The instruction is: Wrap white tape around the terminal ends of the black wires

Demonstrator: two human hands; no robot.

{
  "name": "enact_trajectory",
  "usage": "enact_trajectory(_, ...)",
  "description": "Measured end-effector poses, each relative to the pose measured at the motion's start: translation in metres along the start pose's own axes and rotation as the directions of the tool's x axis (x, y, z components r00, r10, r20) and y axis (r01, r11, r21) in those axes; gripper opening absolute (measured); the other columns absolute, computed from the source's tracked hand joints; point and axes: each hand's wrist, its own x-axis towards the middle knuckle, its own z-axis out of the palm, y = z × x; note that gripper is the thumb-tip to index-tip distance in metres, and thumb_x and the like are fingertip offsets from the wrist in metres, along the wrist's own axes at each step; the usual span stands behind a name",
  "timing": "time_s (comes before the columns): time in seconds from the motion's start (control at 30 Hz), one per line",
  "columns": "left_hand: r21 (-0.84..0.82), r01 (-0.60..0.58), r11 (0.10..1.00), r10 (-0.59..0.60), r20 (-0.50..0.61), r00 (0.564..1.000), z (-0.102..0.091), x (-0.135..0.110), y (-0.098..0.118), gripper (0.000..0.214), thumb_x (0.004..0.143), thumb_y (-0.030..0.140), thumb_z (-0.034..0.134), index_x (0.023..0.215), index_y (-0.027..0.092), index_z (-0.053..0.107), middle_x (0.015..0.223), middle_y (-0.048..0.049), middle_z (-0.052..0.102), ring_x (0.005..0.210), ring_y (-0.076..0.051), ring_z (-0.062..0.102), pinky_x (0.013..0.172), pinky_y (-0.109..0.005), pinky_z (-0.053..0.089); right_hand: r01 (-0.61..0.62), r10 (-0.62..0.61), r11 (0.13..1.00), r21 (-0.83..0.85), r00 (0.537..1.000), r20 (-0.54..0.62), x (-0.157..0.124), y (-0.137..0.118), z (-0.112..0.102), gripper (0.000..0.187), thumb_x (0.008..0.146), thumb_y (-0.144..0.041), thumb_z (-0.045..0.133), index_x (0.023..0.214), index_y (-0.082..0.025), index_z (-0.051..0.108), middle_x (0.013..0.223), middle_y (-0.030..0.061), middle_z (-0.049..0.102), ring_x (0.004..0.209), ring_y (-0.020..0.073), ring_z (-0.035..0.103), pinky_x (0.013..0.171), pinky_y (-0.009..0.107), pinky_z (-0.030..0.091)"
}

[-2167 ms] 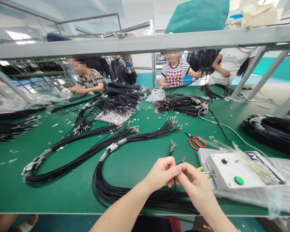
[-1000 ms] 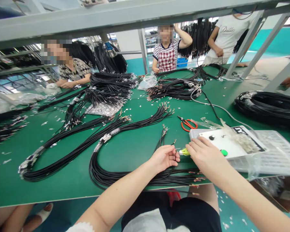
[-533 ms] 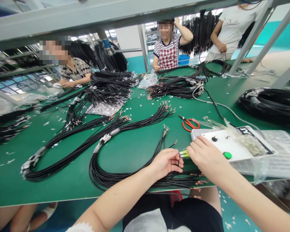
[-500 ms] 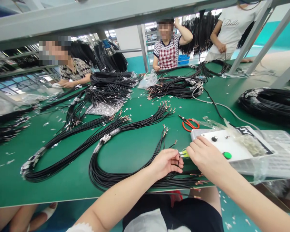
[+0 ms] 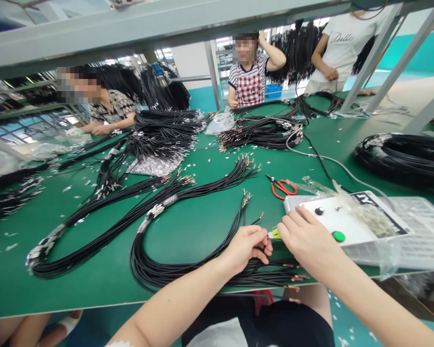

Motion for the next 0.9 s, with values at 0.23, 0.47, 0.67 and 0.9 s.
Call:
enact_trajectory(0.23,0.112,-0.028,0.993,0.031,-0.028,0.999,0.001,-0.001,0.004,0.049,0.057,0.061,0.072,0.059,0.015,0.055,0.057,-0.0036,0.058,0.05,-0.012,0.054,0.033,-0.018,0.034,-0.019,0.055,0.977,0.214,0.985,-0.163,-0.001,0.03,-0.01,0.027,0.099,-0.027,0.047,0.101,-0.009,0.068,0.101,0.0168,0.071,0.103,0.0325,0.061,0.091,0.045,0.046)
enact_trajectory(0.47,0.178,-0.054,0.983,0.066,-0.061,0.996,0.001,0.001,0.005,0.039,0.063,0.052,0.068,0.054,0.016,0.053,0.051,-0.0008,0.054,0.043,-0.008,0.047,0.036,-0.019,0.02,-0.097,0.166,0.946,0.311,0.965,-0.202,0.005,0.055,0.004,0.028,0.101,-0.025,0.045,0.093,-0.012,0.069,0.091,0.0118,0.075,0.095,0.0291,0.066,0.086,0.043,0.05)
enact_trajectory(0.67,0.172,-0.044,0.984,0.059,-0.084,0.995,-0.007,0.001,0.006,0.039,0.062,0.049,0.07,0.051,0.017,0.051,0.048,0.0011,0.051,0.042,-0.007,0.042,0.044,-0.022,0.026,-0.078,0.136,0.965,0.252,0.966,-0.221,0.005,0.05,0.006,0.033,0.103,-0.024,0.04,0.09,-0.012,0.069,0.087,0.0113,0.075,0.09,0.0284,0.066,0.084,0.043,0.051)
enact_trajectory(0.9,0.14,-0.026,0.99,0.043,-0.126,0.991,-0.014,-0.004,0.012,0.035,0.06,0.044,0.07,0.051,0.018,0.049,0.046,0.002,0.049,0.039,-0.006,0.039,0.041,-0.02,0.021,-0.148,0.205,0.943,0.298,0.964,-0.169,0.004,0.054,0.009,0.033,0.103,-0.028,0.04,0.09,-0.016,0.068,0.087,0.0096,0.074,0.089,0.0285,0.066,0.082,0.044,0.051)
